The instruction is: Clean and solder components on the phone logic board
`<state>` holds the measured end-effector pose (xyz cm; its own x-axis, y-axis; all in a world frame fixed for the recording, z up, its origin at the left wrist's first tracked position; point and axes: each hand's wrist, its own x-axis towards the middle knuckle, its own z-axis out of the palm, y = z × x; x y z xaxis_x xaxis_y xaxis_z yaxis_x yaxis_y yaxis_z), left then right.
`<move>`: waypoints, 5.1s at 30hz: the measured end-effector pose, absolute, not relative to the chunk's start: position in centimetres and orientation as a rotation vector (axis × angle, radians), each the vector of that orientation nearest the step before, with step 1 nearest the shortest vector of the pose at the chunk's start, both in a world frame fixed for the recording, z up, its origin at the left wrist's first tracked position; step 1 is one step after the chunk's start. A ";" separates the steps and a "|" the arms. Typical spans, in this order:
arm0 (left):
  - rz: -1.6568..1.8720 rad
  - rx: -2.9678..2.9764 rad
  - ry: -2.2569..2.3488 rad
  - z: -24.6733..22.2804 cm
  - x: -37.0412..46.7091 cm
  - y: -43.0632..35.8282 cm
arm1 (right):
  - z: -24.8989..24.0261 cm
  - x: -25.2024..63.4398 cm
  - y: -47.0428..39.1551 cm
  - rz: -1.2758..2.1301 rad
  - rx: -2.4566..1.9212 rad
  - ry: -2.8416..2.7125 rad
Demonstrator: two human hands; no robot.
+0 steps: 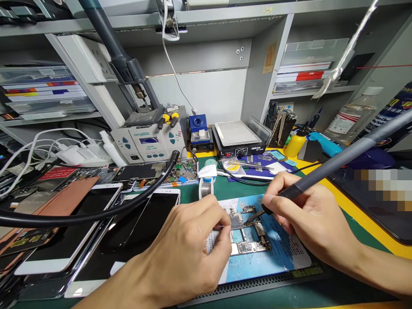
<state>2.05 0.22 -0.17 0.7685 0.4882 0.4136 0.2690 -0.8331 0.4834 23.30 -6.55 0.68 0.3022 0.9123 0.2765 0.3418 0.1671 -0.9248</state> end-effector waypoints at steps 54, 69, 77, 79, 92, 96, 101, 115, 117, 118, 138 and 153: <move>0.768 2.215 0.704 0.3 2.2 0.4 | -1.8 23.9 -7.4 0.373 -1.092 -1.806; 0.699 2.067 0.766 0.7 1.9 0.5 | -0.3 23.2 -6.8 0.564 -1.290 -1.550; 0.687 2.008 0.761 0.7 1.8 0.6 | -1.0 23.2 -6.9 0.683 -1.221 -1.509; 0.681 2.003 0.768 0.9 1.9 0.6 | -0.9 23.1 -6.9 0.696 -1.216 -1.527; 0.651 2.026 0.779 1.4 1.8 0.6 | -0.1 23.1 -6.8 0.726 -1.240 -1.468; 0.602 2.066 0.763 1.4 1.7 0.9 | -0.2 24.0 -6.3 0.828 -1.288 -1.303; 0.491 2.096 0.755 1.6 1.5 1.1 | 0.6 24.8 -5.5 1.017 -1.168 -1.017; 0.423 2.104 0.740 1.7 1.5 1.7 | 0.3 26.7 -3.1 1.276 -1.083 -0.742; 0.431 2.104 0.727 1.5 1.6 1.9 | 0.1 27.1 -2.8 1.248 -1.090 -0.759; 0.436 2.100 0.716 1.5 1.7 2.0 | 0.0 27.2 -2.7 1.213 -1.092 -0.778; 0.582 1.997 0.692 -1.2 2.4 3.9 | 5.2 24.9 5.7 0.705 -1.540 -1.259; 0.677 2.030 0.636 -1.2 2.3 3.6 | 10.1 19.1 18.4 0.600 -1.843 -1.303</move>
